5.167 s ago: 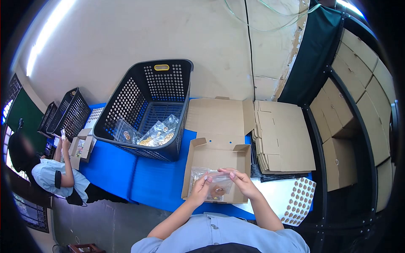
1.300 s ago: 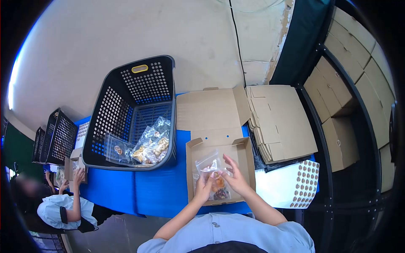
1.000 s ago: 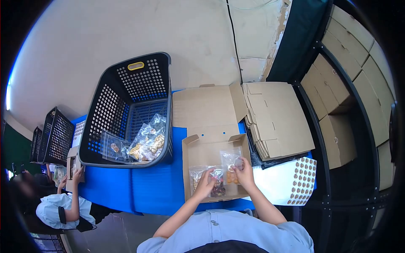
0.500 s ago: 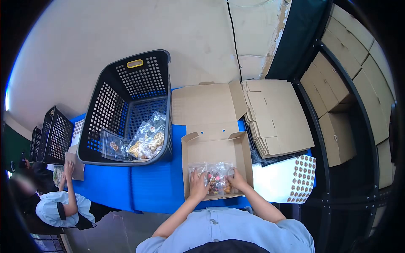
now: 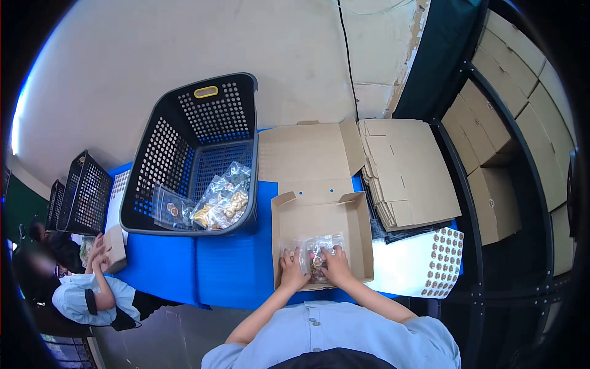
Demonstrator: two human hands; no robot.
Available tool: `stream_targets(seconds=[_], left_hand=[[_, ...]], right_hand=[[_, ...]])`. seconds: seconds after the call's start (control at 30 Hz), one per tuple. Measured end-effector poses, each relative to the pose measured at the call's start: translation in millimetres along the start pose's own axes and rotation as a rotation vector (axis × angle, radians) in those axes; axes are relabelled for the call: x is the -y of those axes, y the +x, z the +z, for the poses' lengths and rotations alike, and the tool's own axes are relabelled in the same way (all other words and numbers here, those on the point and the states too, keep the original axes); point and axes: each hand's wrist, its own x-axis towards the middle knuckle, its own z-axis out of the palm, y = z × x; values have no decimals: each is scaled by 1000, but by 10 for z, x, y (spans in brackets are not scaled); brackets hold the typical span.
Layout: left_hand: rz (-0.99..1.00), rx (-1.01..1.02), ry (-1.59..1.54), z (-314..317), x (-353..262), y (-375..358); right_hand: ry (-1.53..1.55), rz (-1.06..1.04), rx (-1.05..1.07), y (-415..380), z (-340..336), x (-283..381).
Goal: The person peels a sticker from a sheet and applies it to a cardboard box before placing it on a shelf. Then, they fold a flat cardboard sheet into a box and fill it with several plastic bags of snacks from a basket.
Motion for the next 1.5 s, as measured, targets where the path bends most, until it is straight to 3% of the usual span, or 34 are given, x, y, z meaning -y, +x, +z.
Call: stream_targets(seconds=[0.23,0.57,0.67,0.8,0.87,0.93,1.0,1.03,1.1,1.23,1.3,1.5], left_hand=[[51,-6,-273,39,212,12],[177,5,-117,25,163,-74],[166,14,-61,21,190,-48],[82,70,13,-97,74,-139],[94,33,71,-88,49,-127],[206,-36,-22,-38,34,-100],[193,-11,61,-90,-112,-112],[179,13,145,-105,-181,-117],[233,23,178,-28,-225,-57],[247,60,219,94,-222,47],[246,68,208,98,-208,57],[265,41,171,64,-205,-22]], right_hand=[[195,59,96,119,177,36],[120,207,102,254,242,70],[214,171,-12,254,208,6],[86,205,-163,158,-158,-183],[-24,390,-27,111,-319,-304],[-37,353,-99,112,-83,-645],[271,384,415,174,15,-862],[270,386,414,149,31,-869],[564,470,320,132,56,-838],[669,535,253,202,103,-850],[575,421,385,281,148,-894],[653,470,527,282,162,-830]])
